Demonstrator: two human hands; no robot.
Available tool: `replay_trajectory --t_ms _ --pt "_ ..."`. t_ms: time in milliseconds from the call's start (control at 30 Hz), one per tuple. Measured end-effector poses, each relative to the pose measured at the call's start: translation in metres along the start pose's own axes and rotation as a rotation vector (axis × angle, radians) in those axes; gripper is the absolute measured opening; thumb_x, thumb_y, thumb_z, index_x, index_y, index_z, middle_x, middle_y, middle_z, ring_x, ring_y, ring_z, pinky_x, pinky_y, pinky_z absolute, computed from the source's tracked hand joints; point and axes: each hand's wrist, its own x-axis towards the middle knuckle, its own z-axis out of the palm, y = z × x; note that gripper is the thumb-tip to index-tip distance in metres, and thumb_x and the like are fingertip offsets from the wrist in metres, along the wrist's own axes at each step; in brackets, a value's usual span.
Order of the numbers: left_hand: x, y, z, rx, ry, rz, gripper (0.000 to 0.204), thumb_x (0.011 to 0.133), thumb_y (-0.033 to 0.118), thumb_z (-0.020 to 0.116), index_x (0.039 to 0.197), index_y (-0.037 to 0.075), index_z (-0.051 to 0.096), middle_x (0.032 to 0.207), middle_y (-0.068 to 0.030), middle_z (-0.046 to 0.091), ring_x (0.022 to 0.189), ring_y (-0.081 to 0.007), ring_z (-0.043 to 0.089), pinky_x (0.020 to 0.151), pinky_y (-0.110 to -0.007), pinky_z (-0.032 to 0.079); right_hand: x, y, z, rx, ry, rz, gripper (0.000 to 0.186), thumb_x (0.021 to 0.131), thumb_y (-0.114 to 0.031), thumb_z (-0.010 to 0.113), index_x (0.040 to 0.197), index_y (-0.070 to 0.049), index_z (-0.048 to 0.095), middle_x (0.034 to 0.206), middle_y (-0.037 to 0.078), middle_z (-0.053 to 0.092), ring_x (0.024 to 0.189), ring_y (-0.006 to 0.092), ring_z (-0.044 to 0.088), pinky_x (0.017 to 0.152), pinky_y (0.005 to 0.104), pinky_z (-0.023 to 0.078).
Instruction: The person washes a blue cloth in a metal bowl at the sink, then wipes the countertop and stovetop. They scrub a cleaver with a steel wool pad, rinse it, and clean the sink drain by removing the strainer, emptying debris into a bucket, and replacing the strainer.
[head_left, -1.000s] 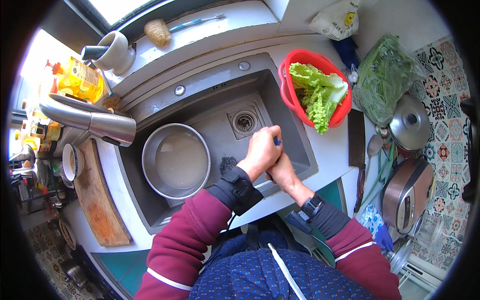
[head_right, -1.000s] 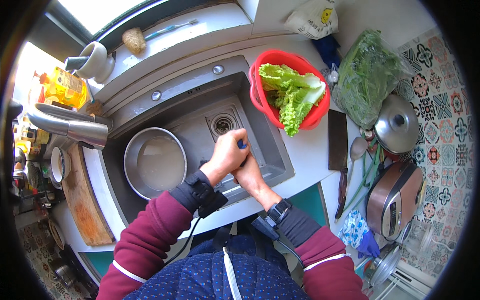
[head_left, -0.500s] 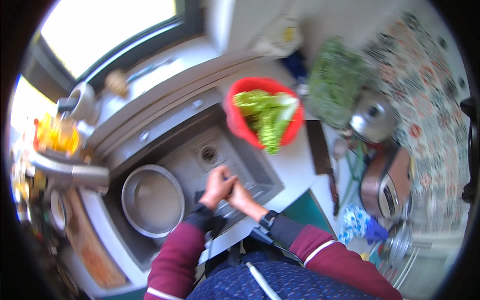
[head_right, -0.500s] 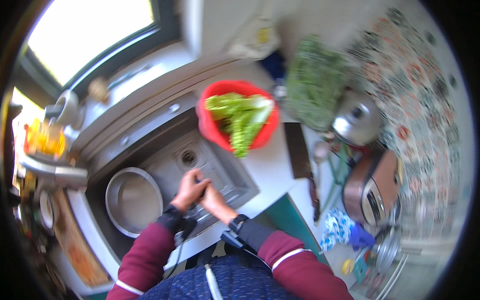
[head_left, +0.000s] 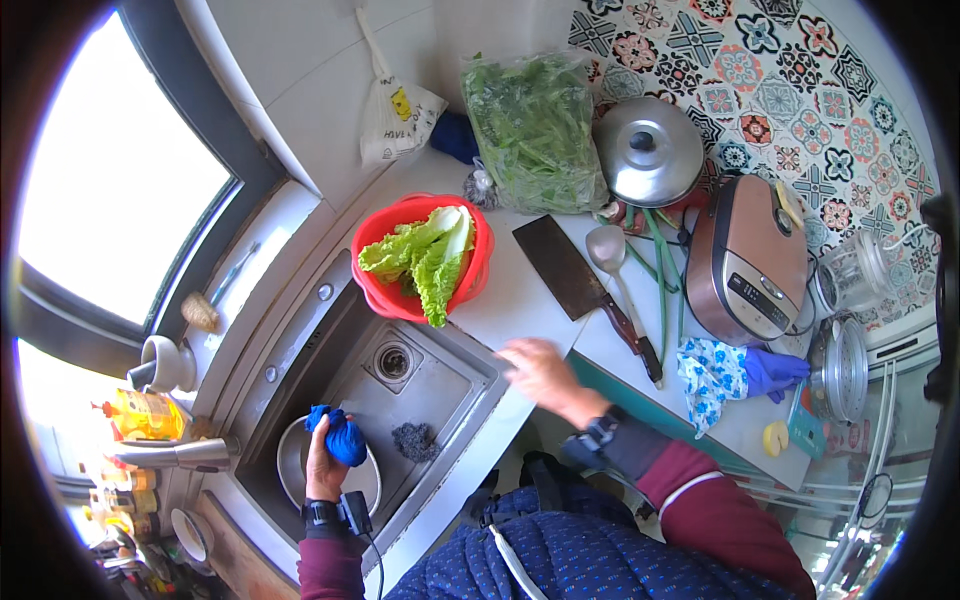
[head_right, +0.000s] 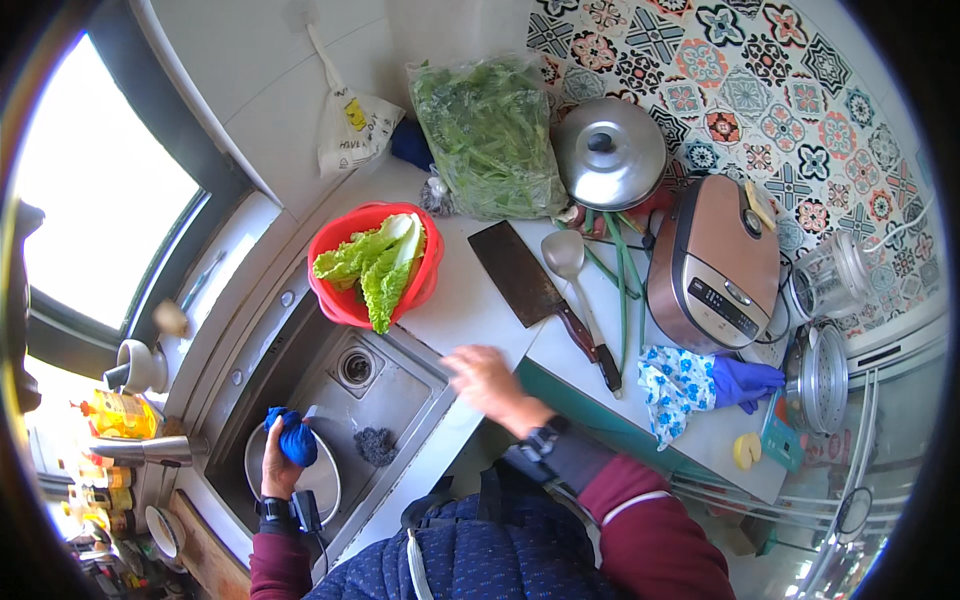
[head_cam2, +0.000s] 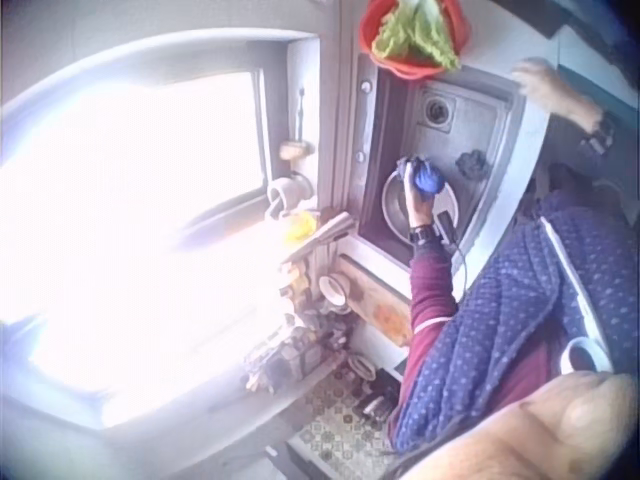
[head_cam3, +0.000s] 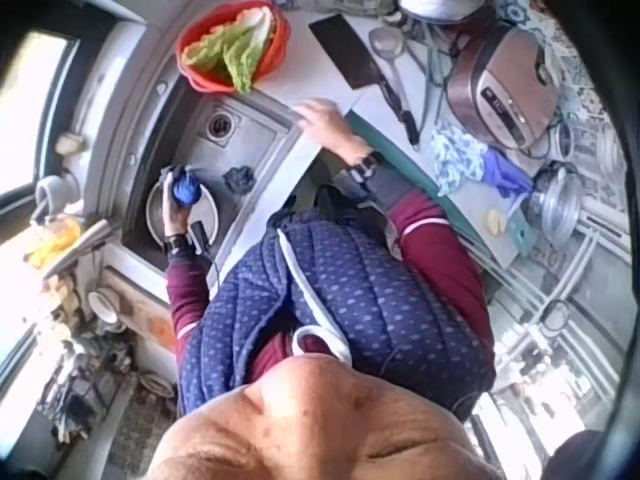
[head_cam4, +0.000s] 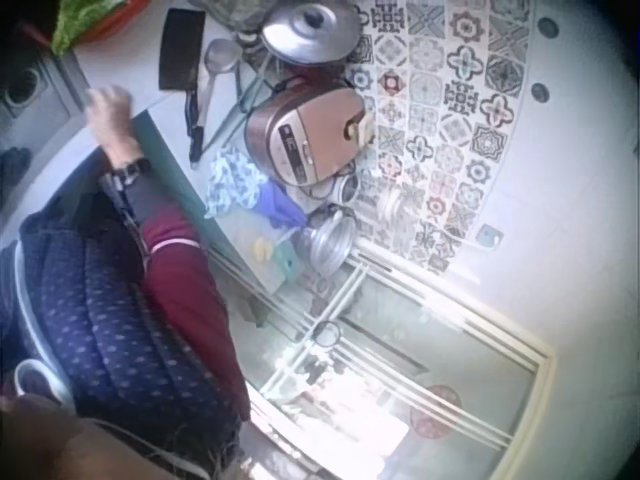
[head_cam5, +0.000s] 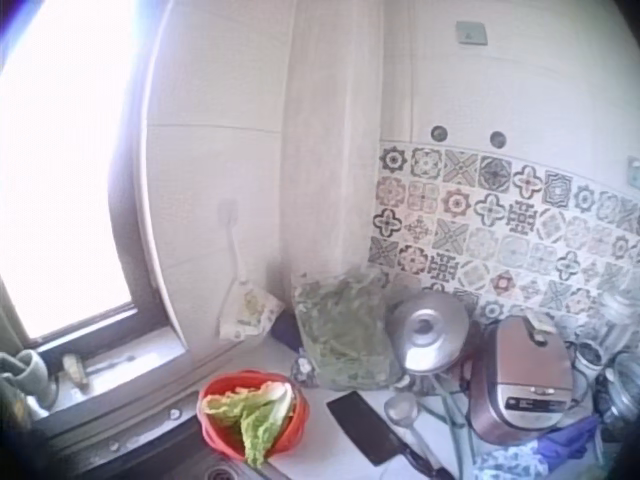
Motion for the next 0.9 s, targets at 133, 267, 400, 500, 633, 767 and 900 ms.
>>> replay_trajectory --t_ms 133,267,400,500,633,767,900 --pt "-0.047 -0.007 -0.016 -0.014 -0.001 0.091 0.053 0.089 0.050 0.060 0.122 0.009 0.057 0.107 -0.0095 0.066 0.083 -0.0206 0.068 0.073 -0.031 0.057 -0.044 0.062 -0.077 -0.560 0.126 0.371 0.042 0.075 -0.004 0.063 0.117 -0.007 0.058 0.113 0.012 0.058 0.106 0.0329 0.054 0.090 0.0453 0.044" --pt "-0.087 -0.028 -0.012 -0.082 0.005 -0.017 0.058 0.091 0.053 0.052 0.127 0.007 0.052 0.110 -0.0142 0.066 0.072 -0.0223 0.067 0.062 -0.032 0.058 -0.061 0.110 -0.091 -0.597 -0.090 0.558 0.055 0.077 -0.004 0.064 0.129 -0.006 0.049 0.111 0.012 0.060 0.105 0.0346 0.056 0.091 0.0435 0.045" --pt "-0.110 -0.051 0.003 -0.163 0.060 -0.033 0.056 0.091 0.045 0.050 0.129 0.003 0.050 0.117 -0.0161 0.063 0.080 -0.0271 0.067 0.067 -0.036 0.058 -0.051 0.132 -0.091 -0.584 -0.136 0.546 0.052 0.073 -0.005 0.067 0.123 -0.004 0.052 0.094 0.013 0.063 0.089 0.0337 0.061 0.083 0.0425 0.049" --pt "-0.113 -0.061 0.014 -0.276 0.052 -0.034 0.056 0.092 0.045 0.048 0.127 0.002 0.052 0.115 -0.0165 0.063 0.084 -0.0299 0.067 0.070 -0.038 0.058 -0.043 0.133 -0.109 -0.138 -0.131 0.712 0.044 0.070 -0.005 0.068 0.111 -0.001 0.052 0.078 0.010 0.062 0.068 0.0250 0.062 0.064 0.0365 0.051" --pt "-0.110 -0.065 0.027 -0.363 -0.068 -0.167 0.065 0.092 0.058 0.047 0.126 0.003 0.052 0.104 -0.0161 0.064 0.070 -0.0272 0.066 0.051 -0.034 0.056 -0.062 0.111 -0.143 0.743 -0.009 0.985 0.034 0.070 -0.005 0.069 0.097 -0.001 0.049 0.067 0.004 0.054 0.052 0.0108 0.051 0.046 0.0251 0.041" --pt "-0.111 -0.066 0.053 0.075 0.069 -0.004 0.061 0.089 0.048 0.058 0.128 0.000 0.050 0.103 -0.0132 0.065 0.082 -0.0224 0.066 0.071 -0.033 0.057 -0.120 0.053 -0.172 0.463 0.064 0.818 0.035 0.076 -0.008 0.071 0.101 -0.002 0.048 0.072 0.003 0.054 0.062 0.0094 0.052 0.057 0.0253 0.045" --pt "-0.106 -0.054 0.098 0.027 -0.017 0.146 0.056 0.089 0.023 0.064 0.138 0.009 0.040 0.114 -0.0112 0.060 0.106 -0.0228 0.061 0.093 -0.037 0.050 -0.139 0.005 -0.200 0.750 -0.048 0.805 0.049 0.080 -0.007 0.071 0.122 -0.003 0.046 0.076 0.002 0.057 0.059 0.0088 0.054 0.055 0.0247 0.046"
